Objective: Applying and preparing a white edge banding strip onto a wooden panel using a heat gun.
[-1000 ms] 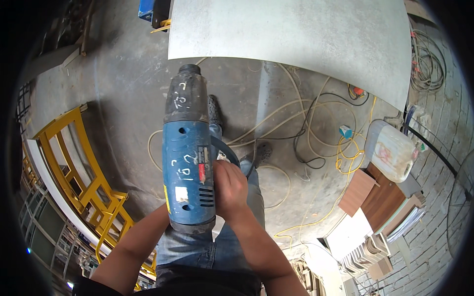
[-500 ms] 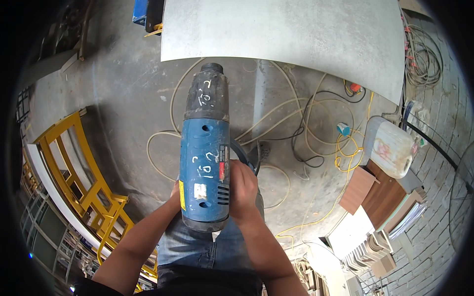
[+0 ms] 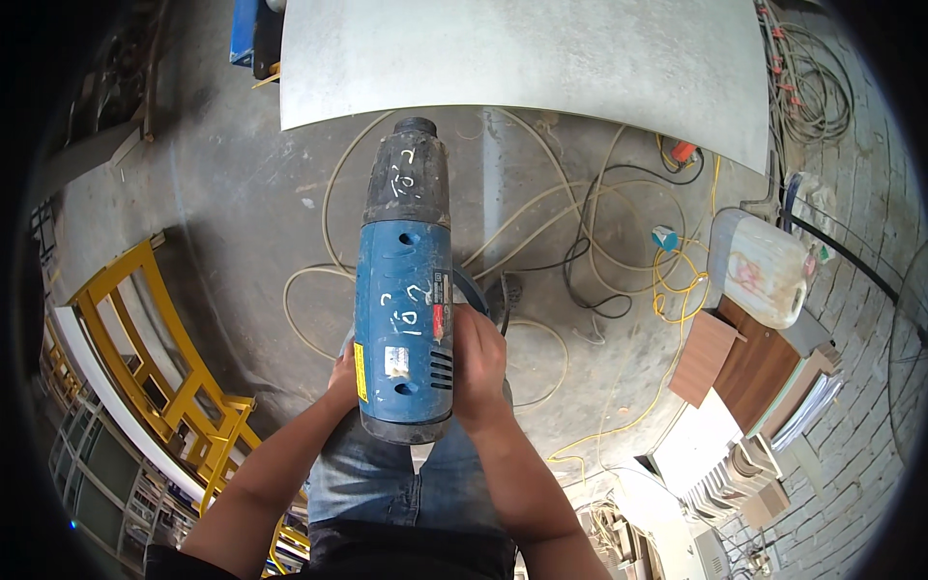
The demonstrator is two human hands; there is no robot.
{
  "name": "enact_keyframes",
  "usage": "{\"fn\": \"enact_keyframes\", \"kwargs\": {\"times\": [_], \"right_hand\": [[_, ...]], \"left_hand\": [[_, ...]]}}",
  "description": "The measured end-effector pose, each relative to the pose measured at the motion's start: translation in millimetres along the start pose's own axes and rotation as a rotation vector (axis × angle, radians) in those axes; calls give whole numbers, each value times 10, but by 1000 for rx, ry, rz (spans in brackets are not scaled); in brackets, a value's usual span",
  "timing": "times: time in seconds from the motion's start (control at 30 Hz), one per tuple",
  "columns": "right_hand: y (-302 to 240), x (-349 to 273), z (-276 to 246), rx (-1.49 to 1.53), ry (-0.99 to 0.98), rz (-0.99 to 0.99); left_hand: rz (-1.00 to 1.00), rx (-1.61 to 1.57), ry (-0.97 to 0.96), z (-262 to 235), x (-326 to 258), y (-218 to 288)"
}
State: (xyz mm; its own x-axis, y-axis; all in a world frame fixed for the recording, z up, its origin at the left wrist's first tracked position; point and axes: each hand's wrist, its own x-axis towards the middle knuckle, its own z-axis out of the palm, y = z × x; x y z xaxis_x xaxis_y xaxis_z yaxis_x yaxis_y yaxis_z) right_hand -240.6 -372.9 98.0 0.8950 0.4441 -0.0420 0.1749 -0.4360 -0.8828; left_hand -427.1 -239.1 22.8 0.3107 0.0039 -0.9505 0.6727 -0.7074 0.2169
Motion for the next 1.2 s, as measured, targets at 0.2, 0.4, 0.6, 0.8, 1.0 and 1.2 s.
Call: {"fn": "enact_keyframes", "kwargs": {"times": [0.2,0.4,0.6,0.8,1.0,1.2], "right_hand": [[85,17,-119,12,28,14],[166,24,-229,24,3,94],[188,44,-324,-9,38,52],[320,-56,-431,-33,11,60],[357,-14,-516,-34,56,56],[456,-11,-577,95,164,139]], "left_hand": [[28,60,-9,13,17,57],[14,78,16,75,62,53],[-2,126,0,68,74,102],[15,129,28,143,116,92],[21,132,43,162,127,110],[11,150,31,181,121,138]]}}
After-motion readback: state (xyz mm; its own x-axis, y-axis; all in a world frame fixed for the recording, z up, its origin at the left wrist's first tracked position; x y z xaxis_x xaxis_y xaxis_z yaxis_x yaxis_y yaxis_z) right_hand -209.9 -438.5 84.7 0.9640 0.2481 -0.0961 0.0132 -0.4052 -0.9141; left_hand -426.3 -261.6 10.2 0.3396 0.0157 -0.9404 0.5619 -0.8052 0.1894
